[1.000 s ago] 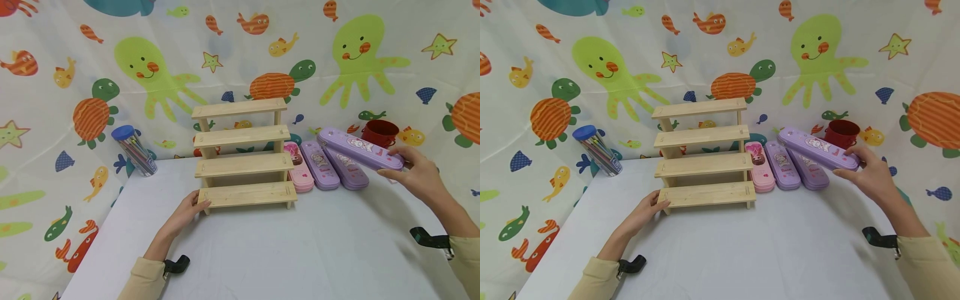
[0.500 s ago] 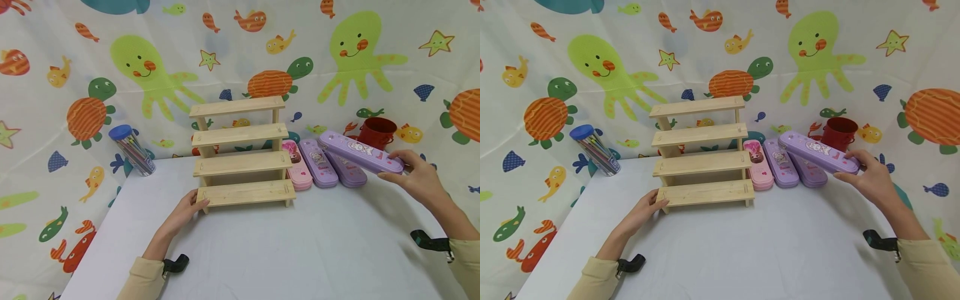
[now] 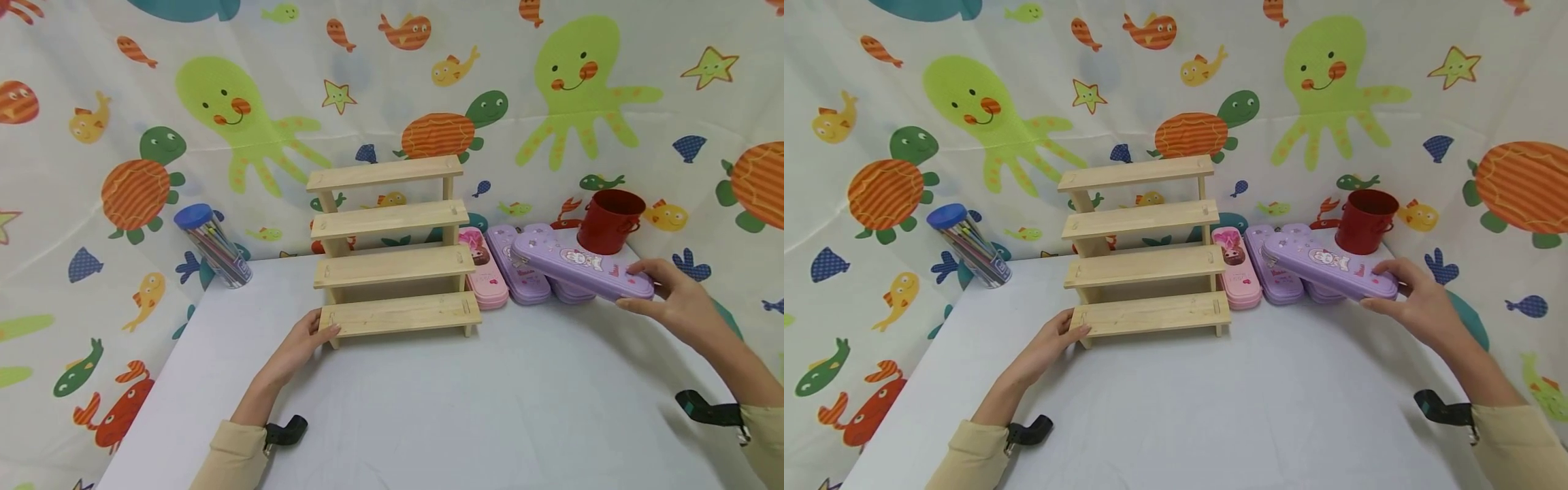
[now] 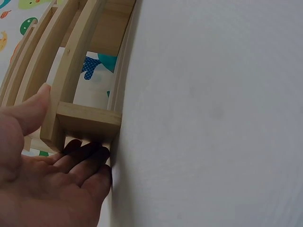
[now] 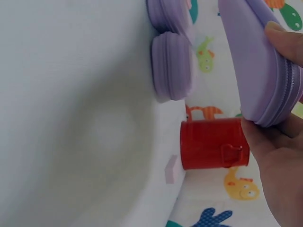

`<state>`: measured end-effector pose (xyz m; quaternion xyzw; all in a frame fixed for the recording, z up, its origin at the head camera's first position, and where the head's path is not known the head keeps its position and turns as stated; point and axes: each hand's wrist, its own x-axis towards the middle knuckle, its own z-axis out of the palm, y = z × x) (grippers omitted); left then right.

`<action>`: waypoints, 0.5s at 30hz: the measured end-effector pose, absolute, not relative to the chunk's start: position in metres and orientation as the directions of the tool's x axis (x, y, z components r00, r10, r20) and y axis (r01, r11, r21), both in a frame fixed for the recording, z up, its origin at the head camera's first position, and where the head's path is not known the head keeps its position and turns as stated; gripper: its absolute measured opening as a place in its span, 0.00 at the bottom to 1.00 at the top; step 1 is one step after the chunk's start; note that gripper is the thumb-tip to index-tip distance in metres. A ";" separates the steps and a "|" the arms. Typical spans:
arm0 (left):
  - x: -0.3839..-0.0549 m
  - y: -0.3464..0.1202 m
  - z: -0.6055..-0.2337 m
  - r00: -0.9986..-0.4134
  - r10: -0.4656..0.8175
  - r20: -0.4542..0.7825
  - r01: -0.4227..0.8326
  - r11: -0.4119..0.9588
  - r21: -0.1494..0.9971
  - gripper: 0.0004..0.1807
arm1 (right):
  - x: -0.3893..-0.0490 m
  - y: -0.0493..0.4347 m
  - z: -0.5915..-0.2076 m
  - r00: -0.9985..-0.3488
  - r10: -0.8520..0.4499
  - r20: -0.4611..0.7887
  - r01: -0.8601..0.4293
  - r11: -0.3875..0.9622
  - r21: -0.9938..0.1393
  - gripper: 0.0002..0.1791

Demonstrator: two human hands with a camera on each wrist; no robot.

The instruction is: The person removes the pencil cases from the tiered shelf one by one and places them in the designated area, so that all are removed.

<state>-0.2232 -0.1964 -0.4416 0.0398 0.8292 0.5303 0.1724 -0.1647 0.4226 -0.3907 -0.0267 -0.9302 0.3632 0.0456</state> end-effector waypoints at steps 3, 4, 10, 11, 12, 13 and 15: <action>-0.223 -0.196 -0.441 -0.938 0.251 -0.241 -0.114 0.431 0.895 0.45 | -0.161 0.423 -0.395 -0.997 0.058 0.051 0.008 0.732 -0.681 0.36; -0.223 -0.196 -0.441 -0.937 0.253 -0.241 -0.114 0.430 0.895 0.45 | -0.161 0.423 -0.397 -0.998 0.051 0.043 0.008 0.729 -0.685 0.36; -0.223 -0.197 -0.441 -0.937 0.249 -0.244 -0.119 0.432 0.894 0.45 | -0.156 0.426 -0.407 -1.000 0.016 0.009 0.005 0.719 -0.695 0.35; -0.223 -0.196 -0.441 -0.938 0.247 -0.245 -0.118 0.434 0.893 0.45 | -0.155 0.426 -0.408 -1.000 0.004 0.006 -0.002 0.718 -0.696 0.34; -0.223 -0.196 -0.440 -0.938 0.247 -0.245 -0.119 0.435 0.893 0.45 | -0.154 0.427 -0.409 -1.000 -0.012 -0.002 -0.007 0.714 -0.700 0.34; -0.223 -0.196 -0.440 -0.938 0.246 -0.244 -0.118 0.435 0.893 0.45 | -0.153 0.427 -0.410 -1.000 -0.025 -0.009 -0.012 0.715 -0.699 0.34; -0.222 -0.196 -0.440 -0.937 0.248 -0.244 -0.118 0.435 0.893 0.45 | -0.152 0.427 -0.412 -0.998 -0.054 -0.021 -0.024 0.712 -0.701 0.33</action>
